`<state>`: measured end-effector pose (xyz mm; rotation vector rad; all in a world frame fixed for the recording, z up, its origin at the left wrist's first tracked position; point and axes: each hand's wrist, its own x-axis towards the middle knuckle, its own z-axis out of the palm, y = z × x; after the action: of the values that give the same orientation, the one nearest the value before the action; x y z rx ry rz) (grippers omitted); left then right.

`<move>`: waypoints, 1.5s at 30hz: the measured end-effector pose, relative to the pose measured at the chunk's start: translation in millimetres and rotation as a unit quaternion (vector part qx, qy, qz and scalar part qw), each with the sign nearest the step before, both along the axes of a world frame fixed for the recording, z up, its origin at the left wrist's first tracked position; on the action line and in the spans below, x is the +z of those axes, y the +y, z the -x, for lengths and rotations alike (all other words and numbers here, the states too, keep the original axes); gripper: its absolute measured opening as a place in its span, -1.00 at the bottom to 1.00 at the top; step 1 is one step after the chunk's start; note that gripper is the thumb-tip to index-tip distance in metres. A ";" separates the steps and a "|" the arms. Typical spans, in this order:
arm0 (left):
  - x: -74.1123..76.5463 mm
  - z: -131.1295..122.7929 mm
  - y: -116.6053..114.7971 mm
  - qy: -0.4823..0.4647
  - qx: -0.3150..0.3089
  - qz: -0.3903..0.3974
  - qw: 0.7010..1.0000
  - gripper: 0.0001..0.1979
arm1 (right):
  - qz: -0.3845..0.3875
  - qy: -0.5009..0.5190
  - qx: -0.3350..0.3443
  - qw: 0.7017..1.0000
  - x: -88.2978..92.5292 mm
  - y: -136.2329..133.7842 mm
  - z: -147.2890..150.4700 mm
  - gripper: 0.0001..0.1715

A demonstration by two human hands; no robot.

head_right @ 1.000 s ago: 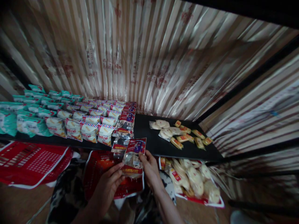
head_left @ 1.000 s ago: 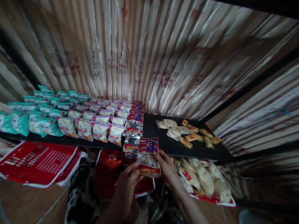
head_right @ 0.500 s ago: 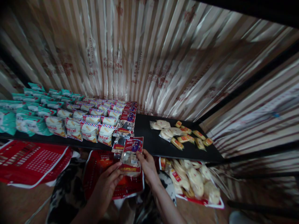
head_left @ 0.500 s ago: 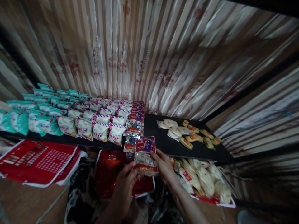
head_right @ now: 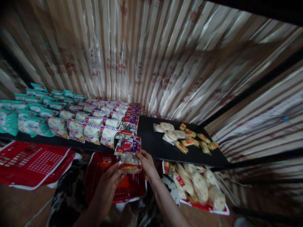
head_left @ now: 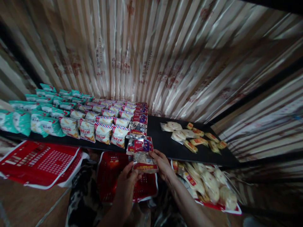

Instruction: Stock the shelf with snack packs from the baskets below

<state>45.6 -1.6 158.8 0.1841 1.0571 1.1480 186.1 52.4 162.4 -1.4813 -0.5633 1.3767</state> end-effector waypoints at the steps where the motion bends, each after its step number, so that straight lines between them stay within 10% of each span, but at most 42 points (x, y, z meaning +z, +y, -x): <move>1: 0.3 0.3 0.7 0.000 0.001 0.002 1.000 -0.68 | 0.002 0.002 0.005 1.000 -0.5 1.3 -0.2 -0.65; 12: 0.5 3.3 14.1 0.044 -0.006 -0.022 0.999 -0.59 | -0.004 0.006 0.054 0.998 -9.4 12.8 0.3 -0.56; 16: -2.0 3.8 15.1 0.072 -0.019 -0.013 0.997 -0.50 | -0.052 -0.176 0.047 0.982 -16.8 9.9 -8.6 -0.54; 20: -7.2 2.9 15.6 0.077 -0.025 -0.015 0.997 -0.52 | -0.193 -0.509 0.040 0.838 -10.5 13.6 -13.1 -0.57; 25: -14.3 1.3 16.7 0.060 -0.013 -0.003 0.998 -0.59 | -0.336 -0.652 0.192 0.651 1.9 38.5 -2.6 -0.70; 30: -18.7 4.8 17.9 0.048 -0.027 -0.018 0.998 -0.63 | -0.349 -0.704 0.260 0.560 -0.2 63.7 1.0 -0.74; 37: -23.7 3.8 19.9 0.066 -0.041 -0.034 0.996 -0.67 | -0.373 -0.713 0.287 0.520 -5.7 75.4 -7.8 -0.79; 45: -37.6 2.5 22.8 0.111 -0.035 -0.047 0.992 -0.63 | -0.367 -0.688 0.262 0.569 -9.9 71.6 -13.0 -0.82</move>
<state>43.1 21.2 121.2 0.4281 1.1829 1.1333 199.1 124.0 152.5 -1.3868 -2.3596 -0.1455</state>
